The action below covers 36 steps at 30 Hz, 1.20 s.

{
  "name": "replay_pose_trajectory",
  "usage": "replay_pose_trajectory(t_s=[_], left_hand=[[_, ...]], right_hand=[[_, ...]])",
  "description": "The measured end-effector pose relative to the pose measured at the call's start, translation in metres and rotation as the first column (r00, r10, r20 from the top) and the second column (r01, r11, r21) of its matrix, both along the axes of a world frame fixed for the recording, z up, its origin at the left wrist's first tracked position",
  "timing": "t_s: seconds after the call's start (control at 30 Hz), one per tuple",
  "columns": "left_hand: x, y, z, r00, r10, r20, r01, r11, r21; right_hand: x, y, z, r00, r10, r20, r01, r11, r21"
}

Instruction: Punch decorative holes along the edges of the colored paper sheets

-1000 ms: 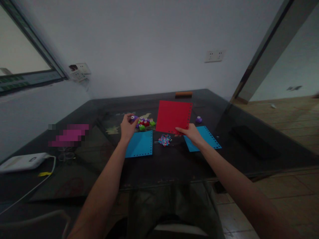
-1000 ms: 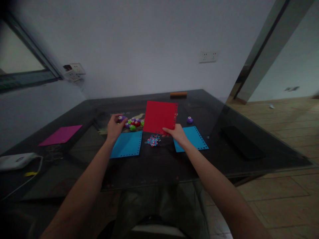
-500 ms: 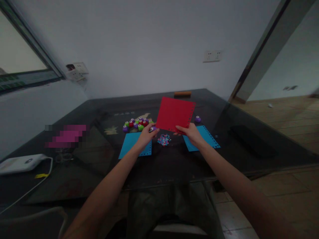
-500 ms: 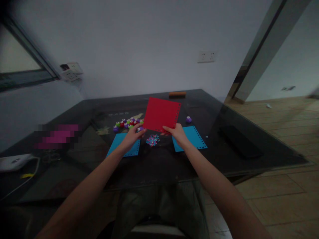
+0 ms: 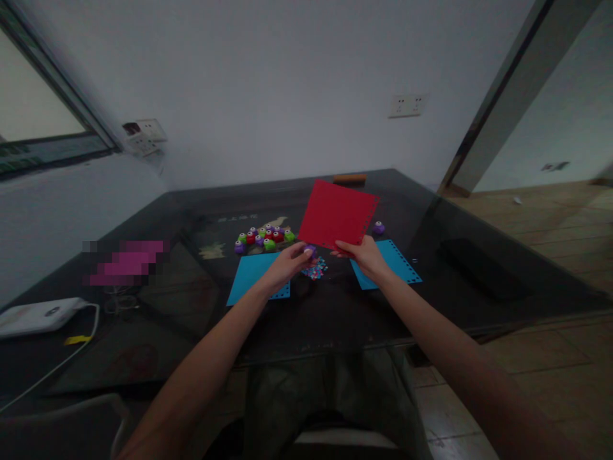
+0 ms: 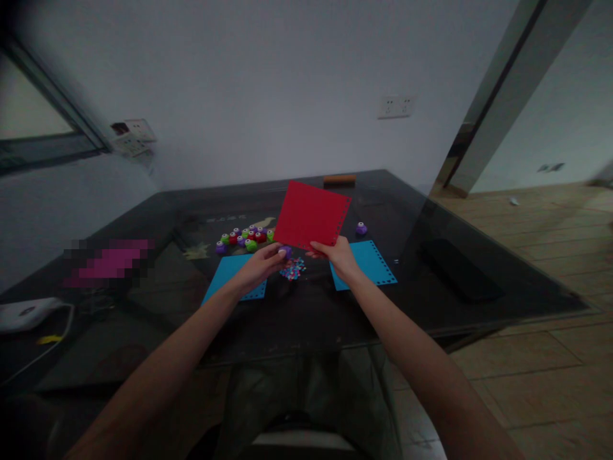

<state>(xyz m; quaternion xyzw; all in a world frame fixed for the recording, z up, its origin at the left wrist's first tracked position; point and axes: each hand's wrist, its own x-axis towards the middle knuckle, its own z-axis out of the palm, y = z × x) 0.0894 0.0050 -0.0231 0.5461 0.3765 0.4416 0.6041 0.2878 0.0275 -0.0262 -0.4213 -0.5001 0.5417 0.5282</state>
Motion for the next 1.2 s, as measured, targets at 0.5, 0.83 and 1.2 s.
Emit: replay_pose_trajectory(t_s=[0.5,0.83,1.2], left_hand=[[0.0051,-0.0036,-0.0047,0.992,0.125,-0.006,-0.125,0.991,0.037],[0.0053,-0.0034,-0.0028,0.992,0.12,-0.026,-0.118,0.992,0.049],[0.0051,-0.0037,-0.0028,0.991,0.131,0.003,-0.131,0.991,0.029]], right_hand=[[-0.0063,-0.006,0.0015,0.998,-0.053,-0.026,0.054,0.998,0.044],[-0.0062,-0.0075,0.0048,0.998,-0.055,-0.016,0.056,0.998,0.04],[-0.007,-0.0058,0.0007,0.999,-0.049,0.001,0.049,0.996,0.071]])
